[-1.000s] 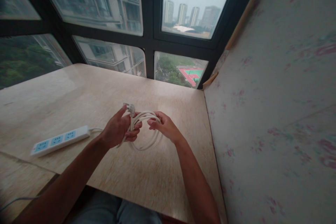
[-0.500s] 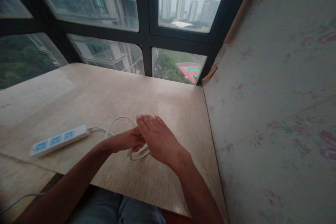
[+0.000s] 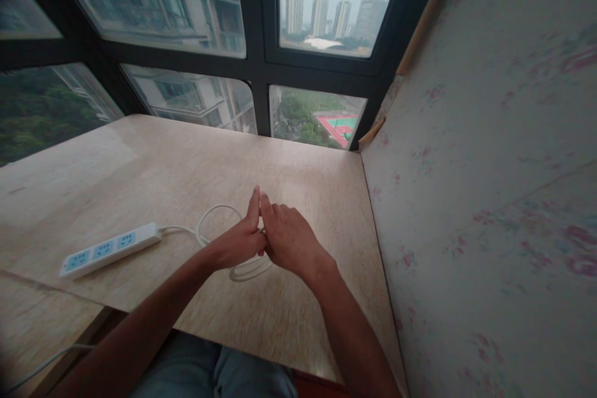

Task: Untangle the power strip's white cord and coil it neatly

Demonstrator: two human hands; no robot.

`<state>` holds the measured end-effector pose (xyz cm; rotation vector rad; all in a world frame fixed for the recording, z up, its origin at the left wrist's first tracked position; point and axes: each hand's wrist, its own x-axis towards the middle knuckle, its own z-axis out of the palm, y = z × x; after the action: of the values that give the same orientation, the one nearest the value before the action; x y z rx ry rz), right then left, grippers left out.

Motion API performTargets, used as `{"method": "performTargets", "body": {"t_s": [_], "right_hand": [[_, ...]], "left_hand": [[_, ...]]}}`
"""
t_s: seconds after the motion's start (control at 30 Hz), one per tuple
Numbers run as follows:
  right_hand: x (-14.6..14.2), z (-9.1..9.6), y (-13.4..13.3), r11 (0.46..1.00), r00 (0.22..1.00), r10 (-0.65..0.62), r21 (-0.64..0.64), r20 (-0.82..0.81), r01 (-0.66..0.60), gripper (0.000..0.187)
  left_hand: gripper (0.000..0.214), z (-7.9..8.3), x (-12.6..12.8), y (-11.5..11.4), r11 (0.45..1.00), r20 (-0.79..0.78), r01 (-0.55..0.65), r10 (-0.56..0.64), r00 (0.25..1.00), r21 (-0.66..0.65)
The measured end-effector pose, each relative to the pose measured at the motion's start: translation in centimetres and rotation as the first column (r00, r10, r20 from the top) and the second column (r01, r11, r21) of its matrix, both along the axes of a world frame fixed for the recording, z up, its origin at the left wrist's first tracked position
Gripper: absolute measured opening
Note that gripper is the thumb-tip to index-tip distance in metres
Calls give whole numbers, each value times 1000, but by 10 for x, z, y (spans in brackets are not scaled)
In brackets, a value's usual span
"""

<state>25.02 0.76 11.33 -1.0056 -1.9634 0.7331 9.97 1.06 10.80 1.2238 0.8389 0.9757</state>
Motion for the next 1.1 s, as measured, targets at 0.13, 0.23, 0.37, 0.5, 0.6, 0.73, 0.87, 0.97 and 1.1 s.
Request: {"method": "performTargets", "body": {"t_s": [0.13,0.23,0.37,0.5,0.6,0.73,0.87,0.97,1.1], "right_hand": [[8,1,8,982,971,21,180,239,-65,41],[12,5,8,982,893,8,166,449,-92,21],[13,16,5,997,740,57,-3,671,-75,25],[11,21,6,997,676,17,42,737,-71,28],[14,19,9,990,667,-87,141,740,-27,31],[25,19,13,968,664,-233,234,711,89,22],[40,24,14,941,689,-328,284,646,182,16],[50,28,13,922,734,-383,280,560,268,17],[57,29,12,902,803,-432,202,410,382,14]], "left_hand": [[111,15,-1,3,996,-276,80,-85,957,-30],[111,19,2,9,989,-329,122,-141,934,-78],[107,22,9,18,982,-353,129,-170,920,-136],[99,27,11,22,981,-355,163,-190,915,-103],[88,34,1,24,987,-499,150,-99,861,63],[78,48,-25,27,944,-660,112,129,740,309],[68,51,-55,36,928,-697,191,95,710,321],[54,34,-69,47,904,-658,199,111,745,378],[45,-6,-69,62,894,-501,35,217,838,447]]}}
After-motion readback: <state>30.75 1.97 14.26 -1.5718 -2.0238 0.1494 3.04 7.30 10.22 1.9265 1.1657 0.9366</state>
